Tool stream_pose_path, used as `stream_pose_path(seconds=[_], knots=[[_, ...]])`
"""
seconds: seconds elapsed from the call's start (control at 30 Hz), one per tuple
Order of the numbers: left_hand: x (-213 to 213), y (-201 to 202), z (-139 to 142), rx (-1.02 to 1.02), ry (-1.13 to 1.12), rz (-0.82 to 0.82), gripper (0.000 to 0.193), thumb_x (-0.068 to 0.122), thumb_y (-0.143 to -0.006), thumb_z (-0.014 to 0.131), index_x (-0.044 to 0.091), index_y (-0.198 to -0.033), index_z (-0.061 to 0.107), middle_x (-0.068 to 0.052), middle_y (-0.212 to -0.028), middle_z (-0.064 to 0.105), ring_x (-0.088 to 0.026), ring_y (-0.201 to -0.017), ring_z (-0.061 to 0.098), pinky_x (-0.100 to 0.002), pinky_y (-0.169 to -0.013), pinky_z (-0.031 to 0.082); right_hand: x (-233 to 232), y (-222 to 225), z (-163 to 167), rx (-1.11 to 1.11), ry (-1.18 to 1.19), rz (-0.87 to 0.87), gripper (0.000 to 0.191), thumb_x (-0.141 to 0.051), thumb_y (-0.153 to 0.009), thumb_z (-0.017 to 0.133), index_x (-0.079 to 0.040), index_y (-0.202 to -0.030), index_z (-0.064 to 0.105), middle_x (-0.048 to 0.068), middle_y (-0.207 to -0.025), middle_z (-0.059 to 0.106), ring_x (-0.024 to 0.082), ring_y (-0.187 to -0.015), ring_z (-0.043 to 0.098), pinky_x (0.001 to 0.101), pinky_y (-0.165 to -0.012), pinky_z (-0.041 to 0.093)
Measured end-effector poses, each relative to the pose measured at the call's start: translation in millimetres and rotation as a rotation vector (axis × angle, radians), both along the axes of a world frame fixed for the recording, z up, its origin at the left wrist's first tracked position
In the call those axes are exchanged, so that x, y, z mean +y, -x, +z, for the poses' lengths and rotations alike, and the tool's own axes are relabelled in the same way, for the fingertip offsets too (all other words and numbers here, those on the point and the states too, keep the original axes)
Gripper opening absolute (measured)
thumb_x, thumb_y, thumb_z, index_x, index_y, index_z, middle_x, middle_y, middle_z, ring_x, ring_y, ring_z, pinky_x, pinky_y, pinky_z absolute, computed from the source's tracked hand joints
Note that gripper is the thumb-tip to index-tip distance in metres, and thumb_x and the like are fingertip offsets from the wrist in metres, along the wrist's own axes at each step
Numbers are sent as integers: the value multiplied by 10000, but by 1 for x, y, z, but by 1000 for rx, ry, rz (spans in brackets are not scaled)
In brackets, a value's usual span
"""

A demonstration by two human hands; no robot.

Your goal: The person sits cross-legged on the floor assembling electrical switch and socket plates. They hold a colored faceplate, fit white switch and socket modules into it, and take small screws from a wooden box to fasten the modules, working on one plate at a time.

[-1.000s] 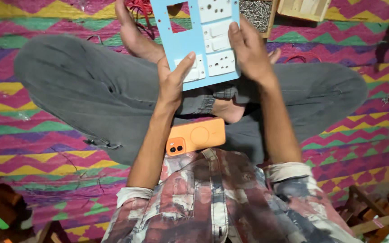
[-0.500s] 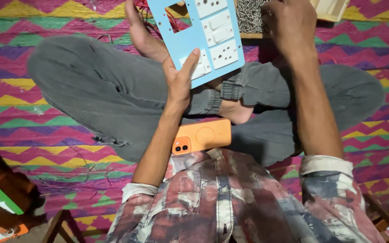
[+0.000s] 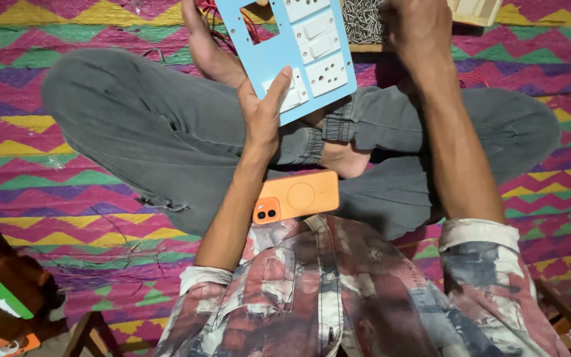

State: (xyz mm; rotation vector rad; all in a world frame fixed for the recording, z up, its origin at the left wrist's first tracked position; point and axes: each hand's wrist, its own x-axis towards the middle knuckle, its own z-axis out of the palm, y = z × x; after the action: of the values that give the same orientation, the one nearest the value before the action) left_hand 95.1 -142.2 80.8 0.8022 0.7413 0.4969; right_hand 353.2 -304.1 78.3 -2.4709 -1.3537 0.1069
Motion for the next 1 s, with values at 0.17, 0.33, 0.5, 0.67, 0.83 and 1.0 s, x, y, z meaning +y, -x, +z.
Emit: stream_pose_path(seconds=[0.17,0.33,0.5,0.67,0.83,1.0], knots=[[0,3,-3,30,-5,2,296,155,-955,758,-72,-1137,700,-86,-1043,728,-128,-898,666,-284,-815,553,5,3,8,40,-67,29,82,-18,-931,758,-16,-1010,734,198,-980,707,396,-902,680,478,-770,534],[-3,-4,-6,-16,65,46,393,130,-924,755,-37,-1252,617,-83,-1150,695,-149,-1009,674,-294,-905,556,13,-3,6,23,-37,46,154,-25,-873,702,20,-980,601,244,-982,580,453,-953,563,551,-828,463],[-4,-14,-8,-19,39,25,394,113,-936,745,-60,-1265,617,-90,-1170,693,-153,-1021,665,-293,-915,544,17,-11,19,40,-143,19,196,-50,-818,672,34,-940,544,255,-906,561,464,-886,561,555,-782,463],[-2,-15,-2,33,29,16,396,115,-922,732,-52,-1261,615,-80,-1157,693,-139,-989,668,-282,-878,547,24,-8,38,92,-178,-36,189,-56,-781,660,22,-906,541,232,-829,558,447,-812,587,534,-740,484],[-2,-19,7,-32,32,17,375,114,-929,717,-57,-1251,630,-80,-1162,700,-141,-988,683,-272,-881,554,21,-4,56,110,-304,-76,218,-49,-802,614,13,-1007,655,214,-901,610,405,-855,635,486,-781,528],[-4,-15,8,-19,67,19,367,105,-946,718,-84,-1248,629,-95,-1146,698,-158,-971,679,-286,-874,549,19,0,58,173,-219,-163,116,-64,-841,615,-5,-893,701,193,-893,605,389,-879,640,484,-832,535]])
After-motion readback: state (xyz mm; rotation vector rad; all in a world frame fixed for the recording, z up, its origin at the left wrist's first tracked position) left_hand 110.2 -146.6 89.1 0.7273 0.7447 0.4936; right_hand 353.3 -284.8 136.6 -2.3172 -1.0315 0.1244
